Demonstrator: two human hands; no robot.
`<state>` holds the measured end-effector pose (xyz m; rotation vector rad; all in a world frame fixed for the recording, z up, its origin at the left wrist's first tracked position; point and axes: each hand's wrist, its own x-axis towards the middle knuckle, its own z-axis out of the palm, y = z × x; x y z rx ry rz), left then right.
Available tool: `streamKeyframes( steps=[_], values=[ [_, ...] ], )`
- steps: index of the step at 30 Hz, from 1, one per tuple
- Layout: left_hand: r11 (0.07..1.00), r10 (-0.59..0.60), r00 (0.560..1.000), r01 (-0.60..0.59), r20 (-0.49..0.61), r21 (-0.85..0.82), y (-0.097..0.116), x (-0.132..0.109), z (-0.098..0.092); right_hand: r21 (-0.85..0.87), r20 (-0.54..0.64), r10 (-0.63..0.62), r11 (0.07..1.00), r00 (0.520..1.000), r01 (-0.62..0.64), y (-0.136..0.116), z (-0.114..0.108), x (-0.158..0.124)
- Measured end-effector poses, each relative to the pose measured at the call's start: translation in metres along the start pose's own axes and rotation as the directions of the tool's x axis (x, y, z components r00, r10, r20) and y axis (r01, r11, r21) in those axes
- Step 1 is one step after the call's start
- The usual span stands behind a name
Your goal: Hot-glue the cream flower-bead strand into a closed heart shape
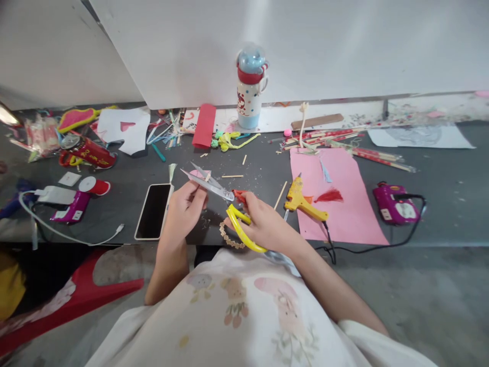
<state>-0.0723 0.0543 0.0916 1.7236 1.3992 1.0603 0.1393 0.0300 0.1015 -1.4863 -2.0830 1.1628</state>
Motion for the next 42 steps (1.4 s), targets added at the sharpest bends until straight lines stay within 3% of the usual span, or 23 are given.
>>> streamKeyframes(
  steps=[30,42],
  values=[
    [0.999,0.011,0.999,-0.012,0.038,0.05,-0.0028,0.0088,0.0033,-0.132,-0.02,0.133,0.982,0.991,-0.135,-0.0032,0.0024,0.0038],
    [0.999,0.016,0.999,-0.017,0.033,0.034,0.0037,0.0063,0.0014,-0.064,0.026,0.017,0.998,1.0,-0.015,-0.0042,-0.0056,-0.002]
  ],
)
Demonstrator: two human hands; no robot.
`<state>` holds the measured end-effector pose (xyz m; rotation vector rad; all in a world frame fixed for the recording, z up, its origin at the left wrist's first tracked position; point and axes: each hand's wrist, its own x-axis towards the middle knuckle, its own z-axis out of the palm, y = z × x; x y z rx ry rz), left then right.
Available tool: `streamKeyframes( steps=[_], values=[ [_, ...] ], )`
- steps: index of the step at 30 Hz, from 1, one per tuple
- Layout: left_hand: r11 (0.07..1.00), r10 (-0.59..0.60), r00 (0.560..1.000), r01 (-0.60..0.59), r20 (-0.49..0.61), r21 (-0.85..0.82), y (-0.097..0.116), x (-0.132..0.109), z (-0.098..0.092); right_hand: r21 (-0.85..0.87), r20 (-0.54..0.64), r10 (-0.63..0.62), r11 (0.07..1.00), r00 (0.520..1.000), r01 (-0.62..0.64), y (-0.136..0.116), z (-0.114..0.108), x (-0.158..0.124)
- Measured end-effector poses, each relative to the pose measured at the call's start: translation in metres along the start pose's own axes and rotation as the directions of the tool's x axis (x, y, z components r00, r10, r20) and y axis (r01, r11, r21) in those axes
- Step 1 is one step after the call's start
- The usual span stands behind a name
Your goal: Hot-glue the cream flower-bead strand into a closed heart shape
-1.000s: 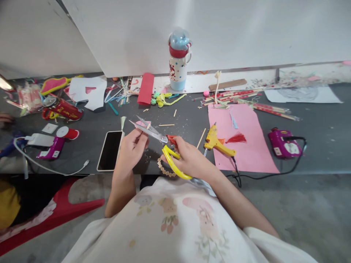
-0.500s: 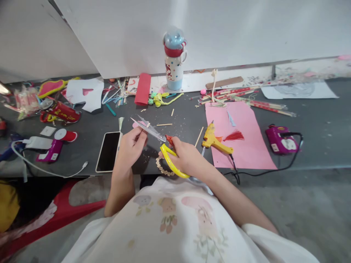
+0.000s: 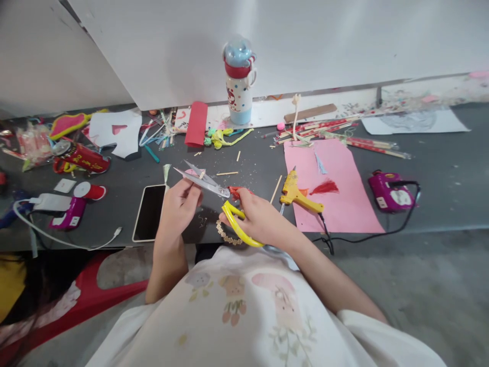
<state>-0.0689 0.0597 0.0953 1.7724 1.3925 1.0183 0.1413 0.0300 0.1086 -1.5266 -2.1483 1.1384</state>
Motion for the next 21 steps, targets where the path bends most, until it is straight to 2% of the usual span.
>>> streamKeyframes(
  steps=[16,21],
  values=[
    [1.0,-0.006,1.0,0.006,0.005,0.007,-0.0012,-0.0028,-0.0011,-0.055,0.01,-0.007,0.998,1.0,0.007,-0.0006,-0.0015,-0.001],
    [0.998,-0.003,1.0,0.002,0.007,0.067,-0.0014,-0.0021,-0.0001,-0.1,0.001,0.044,0.994,0.999,-0.043,-0.0019,-0.0003,0.0011]
  ],
)
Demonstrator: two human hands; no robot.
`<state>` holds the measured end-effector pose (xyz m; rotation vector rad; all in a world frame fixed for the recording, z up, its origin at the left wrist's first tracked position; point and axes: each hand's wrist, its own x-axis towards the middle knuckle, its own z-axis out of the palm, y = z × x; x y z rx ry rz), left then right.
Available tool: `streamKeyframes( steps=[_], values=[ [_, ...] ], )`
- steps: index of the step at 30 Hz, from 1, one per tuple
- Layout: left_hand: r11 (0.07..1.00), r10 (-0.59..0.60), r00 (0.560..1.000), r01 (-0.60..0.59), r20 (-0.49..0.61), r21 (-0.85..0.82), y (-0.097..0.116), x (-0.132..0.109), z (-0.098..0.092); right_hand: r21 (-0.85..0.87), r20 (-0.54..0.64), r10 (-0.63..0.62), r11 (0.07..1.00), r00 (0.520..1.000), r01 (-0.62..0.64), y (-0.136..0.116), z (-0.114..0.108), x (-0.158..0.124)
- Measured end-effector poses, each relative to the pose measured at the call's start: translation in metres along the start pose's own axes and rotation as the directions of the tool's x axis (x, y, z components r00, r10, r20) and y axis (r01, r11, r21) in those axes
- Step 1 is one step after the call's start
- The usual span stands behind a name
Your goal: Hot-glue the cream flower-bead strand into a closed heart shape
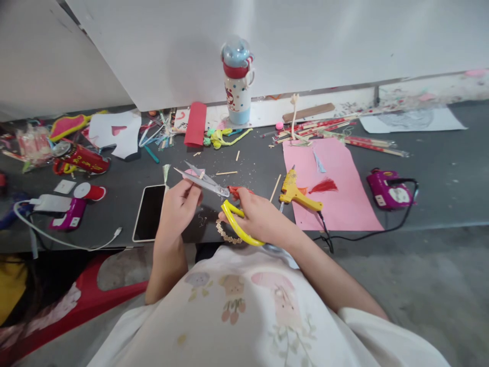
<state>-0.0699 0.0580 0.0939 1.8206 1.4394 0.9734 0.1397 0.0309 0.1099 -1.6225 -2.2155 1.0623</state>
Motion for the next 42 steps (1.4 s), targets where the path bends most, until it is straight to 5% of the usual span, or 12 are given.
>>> streamKeyframes(
  steps=[19,22,24,26,27,30,33,36,42],
  values=[
    [0.985,0.02,0.998,-0.032,0.066,0.172,0.006,0.016,0.001,-0.037,-0.013,0.131,0.991,0.991,-0.132,0.003,0.006,0.01],
    [0.934,0.129,0.99,-0.1,-0.062,0.342,0.01,0.016,0.004,-0.028,-0.049,0.157,0.987,0.986,-0.158,0.004,0.008,0.017],
    [0.877,0.268,0.935,-0.136,-0.235,0.46,0.012,0.013,0.01,0.016,-0.085,0.2,0.98,0.976,-0.2,0.006,0.009,0.022],
    [0.893,0.314,0.878,-0.143,-0.363,0.426,0.012,0.009,0.018,0.1,-0.135,0.237,0.969,0.962,-0.225,0.006,0.009,0.029],
    [0.931,0.267,0.89,-0.138,-0.37,0.338,0.012,0.006,0.023,0.14,-0.158,0.245,0.964,0.956,-0.224,0.007,0.009,0.032],
    [0.993,0.075,0.982,-0.089,-0.176,-0.075,0.009,-0.001,0.042,0.215,-0.2,0.229,0.959,0.953,-0.185,0.007,0.009,0.04],
    [0.9,0.014,0.993,0.037,0.114,-0.434,0.005,-0.004,0.062,0.248,-0.225,0.193,0.959,0.955,-0.136,0.008,0.01,0.045],
    [0.811,0.036,0.963,0.128,0.267,-0.57,0.003,-0.002,0.074,0.266,-0.243,0.166,0.959,0.956,-0.099,0.006,0.012,0.048],
    [0.829,0.109,0.943,0.089,0.316,-0.552,0.001,0.0,0.075,0.281,-0.284,0.114,0.959,0.952,-0.031,-0.001,0.011,0.044]
  ],
)
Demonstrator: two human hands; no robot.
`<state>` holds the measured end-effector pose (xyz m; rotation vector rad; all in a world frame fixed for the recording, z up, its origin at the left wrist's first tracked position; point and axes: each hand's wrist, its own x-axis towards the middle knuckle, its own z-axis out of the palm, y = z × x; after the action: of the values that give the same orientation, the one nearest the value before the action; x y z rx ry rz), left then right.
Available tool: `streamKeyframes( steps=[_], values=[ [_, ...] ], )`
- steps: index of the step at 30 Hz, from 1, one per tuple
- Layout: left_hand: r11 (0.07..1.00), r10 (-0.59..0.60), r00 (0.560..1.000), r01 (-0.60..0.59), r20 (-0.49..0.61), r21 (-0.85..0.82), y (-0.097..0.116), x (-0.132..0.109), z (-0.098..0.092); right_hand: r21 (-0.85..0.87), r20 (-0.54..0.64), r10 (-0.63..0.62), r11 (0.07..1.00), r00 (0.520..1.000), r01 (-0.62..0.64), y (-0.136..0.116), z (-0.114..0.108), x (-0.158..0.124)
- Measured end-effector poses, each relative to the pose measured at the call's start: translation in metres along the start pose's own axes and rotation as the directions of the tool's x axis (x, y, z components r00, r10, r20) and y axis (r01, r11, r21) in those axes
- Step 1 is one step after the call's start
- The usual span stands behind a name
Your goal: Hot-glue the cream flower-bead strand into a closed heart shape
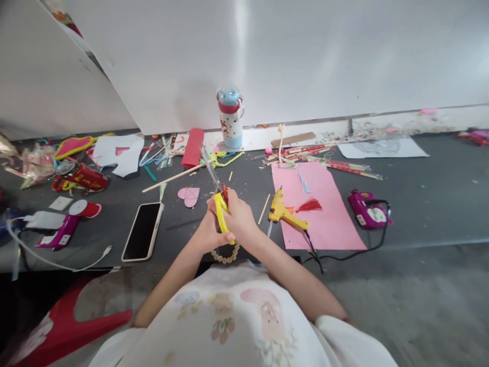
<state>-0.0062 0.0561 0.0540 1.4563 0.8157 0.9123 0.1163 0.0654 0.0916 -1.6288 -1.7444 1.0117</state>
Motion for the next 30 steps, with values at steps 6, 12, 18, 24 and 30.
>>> streamKeyframes(
  steps=[6,12,18,24,30],
  values=[
    [0.952,0.203,0.966,-0.156,-0.162,0.265,0.021,-0.014,-0.008,-0.033,-0.038,0.002,0.999,0.999,-0.003,-0.005,-0.009,-0.008],
    [0.348,0.729,0.629,-0.001,-0.27,0.937,0.069,-0.012,-0.033,-0.098,-0.004,-0.016,0.995,1.0,0.015,-0.005,-0.015,-0.019],
    [0.33,0.632,0.754,-0.051,-0.18,0.943,0.07,0.002,-0.048,-0.107,0.068,-0.055,0.992,0.996,0.062,-0.006,-0.016,-0.028],
    [0.449,0.555,0.799,-0.057,-0.229,0.892,0.065,0.002,-0.048,-0.067,0.108,-0.088,0.993,0.99,0.096,-0.008,-0.021,-0.029],
    [0.469,0.508,0.834,-0.057,-0.216,0.881,0.067,0.001,-0.051,-0.038,0.156,-0.117,0.992,0.981,0.124,-0.01,-0.028,-0.028]
  ],
)
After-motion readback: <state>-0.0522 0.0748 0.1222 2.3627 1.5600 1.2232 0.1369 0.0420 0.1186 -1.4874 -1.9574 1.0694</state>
